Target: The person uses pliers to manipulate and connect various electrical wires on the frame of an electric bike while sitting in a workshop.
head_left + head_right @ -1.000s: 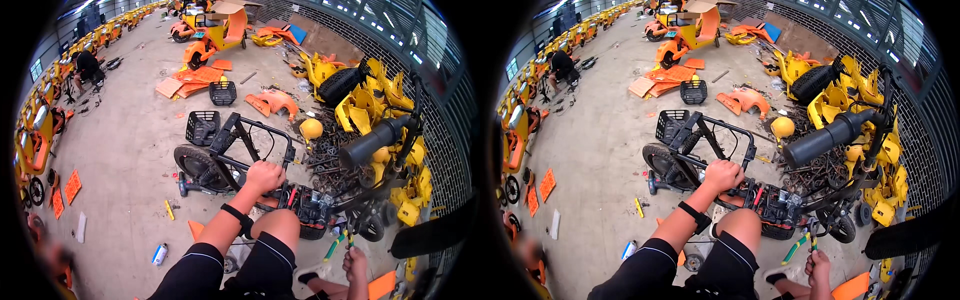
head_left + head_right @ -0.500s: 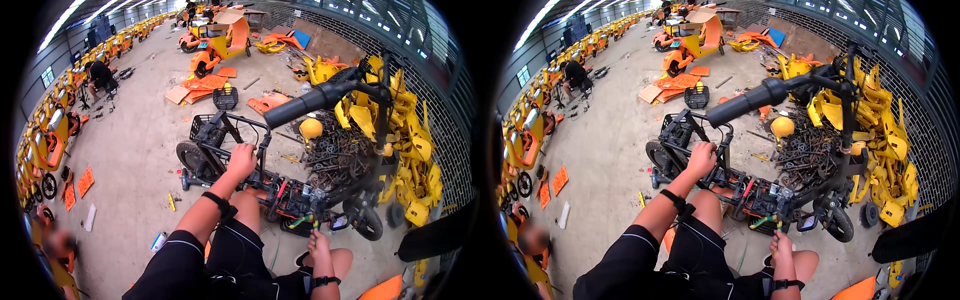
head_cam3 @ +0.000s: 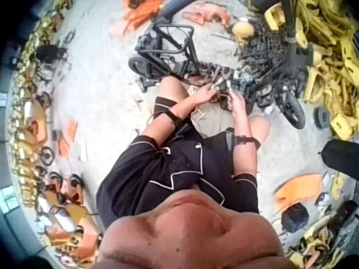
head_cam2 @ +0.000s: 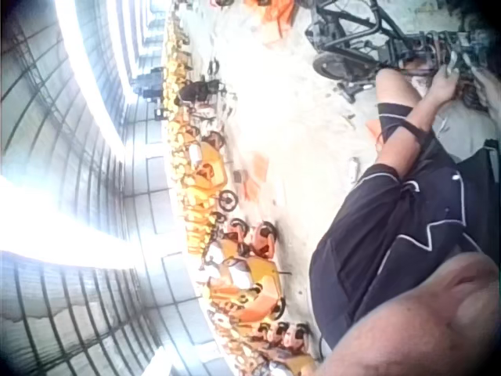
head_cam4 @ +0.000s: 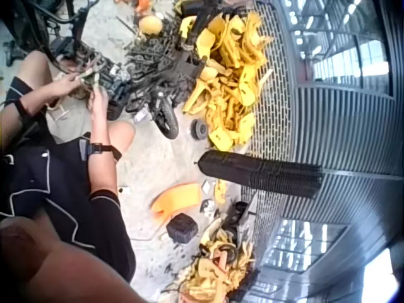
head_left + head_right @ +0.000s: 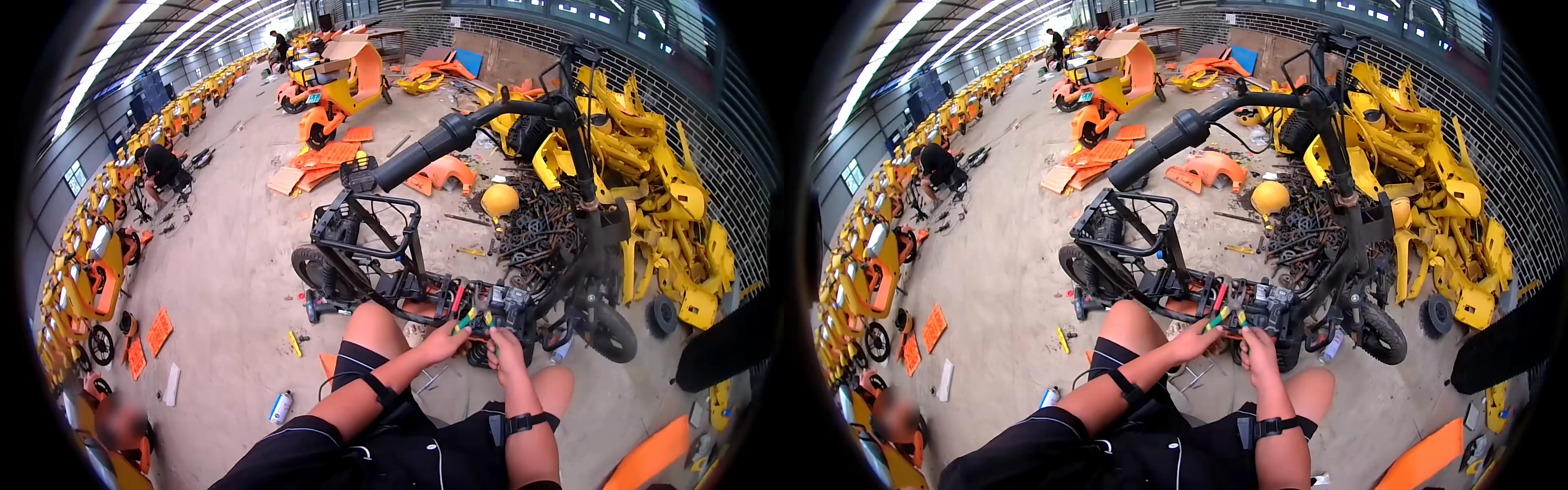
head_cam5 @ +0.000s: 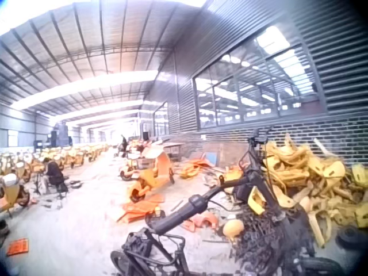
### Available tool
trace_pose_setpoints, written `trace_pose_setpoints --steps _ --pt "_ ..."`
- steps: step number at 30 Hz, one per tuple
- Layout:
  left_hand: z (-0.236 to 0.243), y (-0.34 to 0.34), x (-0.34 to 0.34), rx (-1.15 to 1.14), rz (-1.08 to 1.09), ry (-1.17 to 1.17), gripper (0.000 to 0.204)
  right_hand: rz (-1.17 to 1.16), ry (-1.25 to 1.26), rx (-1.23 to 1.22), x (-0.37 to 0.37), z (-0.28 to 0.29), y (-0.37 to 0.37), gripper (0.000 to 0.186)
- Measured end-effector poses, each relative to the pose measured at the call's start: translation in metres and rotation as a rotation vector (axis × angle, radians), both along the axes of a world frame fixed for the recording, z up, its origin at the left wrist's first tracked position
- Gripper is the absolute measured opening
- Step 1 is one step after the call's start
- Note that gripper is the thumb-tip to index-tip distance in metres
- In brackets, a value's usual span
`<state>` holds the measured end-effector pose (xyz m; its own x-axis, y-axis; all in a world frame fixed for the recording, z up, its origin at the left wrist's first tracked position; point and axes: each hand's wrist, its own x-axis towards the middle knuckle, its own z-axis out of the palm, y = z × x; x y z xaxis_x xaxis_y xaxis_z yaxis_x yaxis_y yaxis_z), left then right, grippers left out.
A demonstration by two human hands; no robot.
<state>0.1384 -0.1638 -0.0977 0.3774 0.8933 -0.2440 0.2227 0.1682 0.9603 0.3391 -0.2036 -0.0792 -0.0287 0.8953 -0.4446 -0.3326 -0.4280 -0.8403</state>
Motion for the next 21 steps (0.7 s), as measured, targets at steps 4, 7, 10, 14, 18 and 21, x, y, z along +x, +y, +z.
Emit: trace_pose_setpoints --steps 4,7,10,14,18,21 --pt "0.007 -0.013 -0.014 -0.157 0.120 -0.158 0.033 0.001 0.015 0.037 -0.024 -0.012 -0.002 0.024" --pt "-0.003 -0.026 -0.021 -0.138 0.243 -0.144 0.031 0.007 -0.025 0.035 -0.038 -0.027 -0.003 0.024" --pt "-0.035 -0.041 -0.030 -0.108 0.351 -0.157 0.030 0.056 -0.098 -0.013 -0.051 -0.047 -0.007 0.024" --pt "-0.061 -0.060 -0.028 -0.210 0.454 -0.140 0.026 0.078 -0.180 -0.033 -0.056 -0.069 -0.016 0.026" --pt "-0.068 -0.058 -0.012 -0.152 0.459 0.039 0.036 0.057 -0.194 -0.061 -0.043 -0.075 -0.022 0.027" --pt "-0.048 -0.051 -0.002 -0.109 0.460 0.064 0.036 0.021 -0.107 -0.122 -0.039 -0.062 -0.023 0.026"
